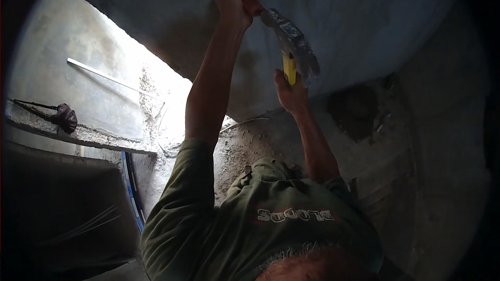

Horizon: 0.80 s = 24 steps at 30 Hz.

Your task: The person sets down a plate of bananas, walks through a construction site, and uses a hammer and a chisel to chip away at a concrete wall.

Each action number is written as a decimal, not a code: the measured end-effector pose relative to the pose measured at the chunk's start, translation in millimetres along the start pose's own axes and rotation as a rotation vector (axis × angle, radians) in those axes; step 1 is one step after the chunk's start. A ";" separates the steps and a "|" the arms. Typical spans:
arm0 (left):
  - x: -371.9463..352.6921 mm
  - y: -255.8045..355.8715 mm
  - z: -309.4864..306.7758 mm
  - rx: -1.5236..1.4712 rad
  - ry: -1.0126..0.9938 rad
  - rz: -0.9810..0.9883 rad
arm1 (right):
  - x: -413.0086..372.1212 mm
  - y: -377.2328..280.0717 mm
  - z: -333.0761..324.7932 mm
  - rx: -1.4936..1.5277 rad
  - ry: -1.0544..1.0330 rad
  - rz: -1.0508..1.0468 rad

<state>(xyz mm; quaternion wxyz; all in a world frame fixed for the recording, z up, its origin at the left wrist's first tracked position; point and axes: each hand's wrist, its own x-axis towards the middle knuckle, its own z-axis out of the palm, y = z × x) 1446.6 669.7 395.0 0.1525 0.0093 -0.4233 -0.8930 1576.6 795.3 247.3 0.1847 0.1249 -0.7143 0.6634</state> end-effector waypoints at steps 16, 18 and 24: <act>-29.1 -10.2 -51.8 0.415 -0.067 0.146 | -51.0 12.3 -37.5 0.209 -0.080 0.056; -30.2 -3.6 -53.6 0.418 -0.085 0.036 | -50.4 -0.7 -38.6 -0.012 -0.175 0.241; -27.4 -2.7 -54.6 0.350 -0.111 0.001 | -66.1 -14.0 -26.5 0.205 -0.050 -0.160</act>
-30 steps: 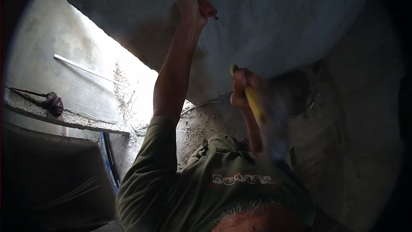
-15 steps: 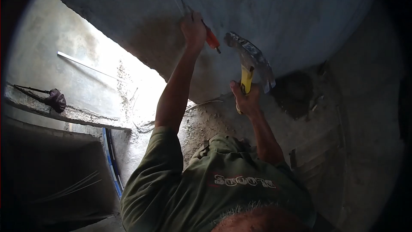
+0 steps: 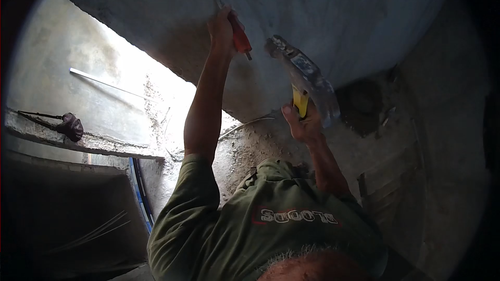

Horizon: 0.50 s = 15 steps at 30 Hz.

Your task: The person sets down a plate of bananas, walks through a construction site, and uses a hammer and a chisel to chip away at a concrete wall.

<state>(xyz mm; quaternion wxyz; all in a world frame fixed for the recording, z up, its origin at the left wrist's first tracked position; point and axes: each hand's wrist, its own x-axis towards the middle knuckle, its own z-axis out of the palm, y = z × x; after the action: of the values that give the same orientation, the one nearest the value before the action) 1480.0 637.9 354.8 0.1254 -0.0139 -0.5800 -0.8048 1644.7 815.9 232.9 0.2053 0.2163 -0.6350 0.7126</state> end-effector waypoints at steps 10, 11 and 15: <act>15.4 18.3 18.7 -0.194 0.116 -0.082 | 19.0 -34.4 -24.7 -0.212 0.010 -0.078; 16.9 18.2 18.8 -0.246 0.042 -0.084 | 25.3 -46.6 -29.0 -0.099 0.038 -0.065; 20.5 21.1 34.8 -0.419 0.001 -0.059 | 42.8 -50.6 -58.6 0.574 0.116 -0.044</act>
<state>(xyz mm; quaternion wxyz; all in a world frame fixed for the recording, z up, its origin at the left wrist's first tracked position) 1460.5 660.5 389.3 0.0964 -0.0226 -0.3999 -0.9112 1635.4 880.5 292.7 0.1872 0.2380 -0.3899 0.8697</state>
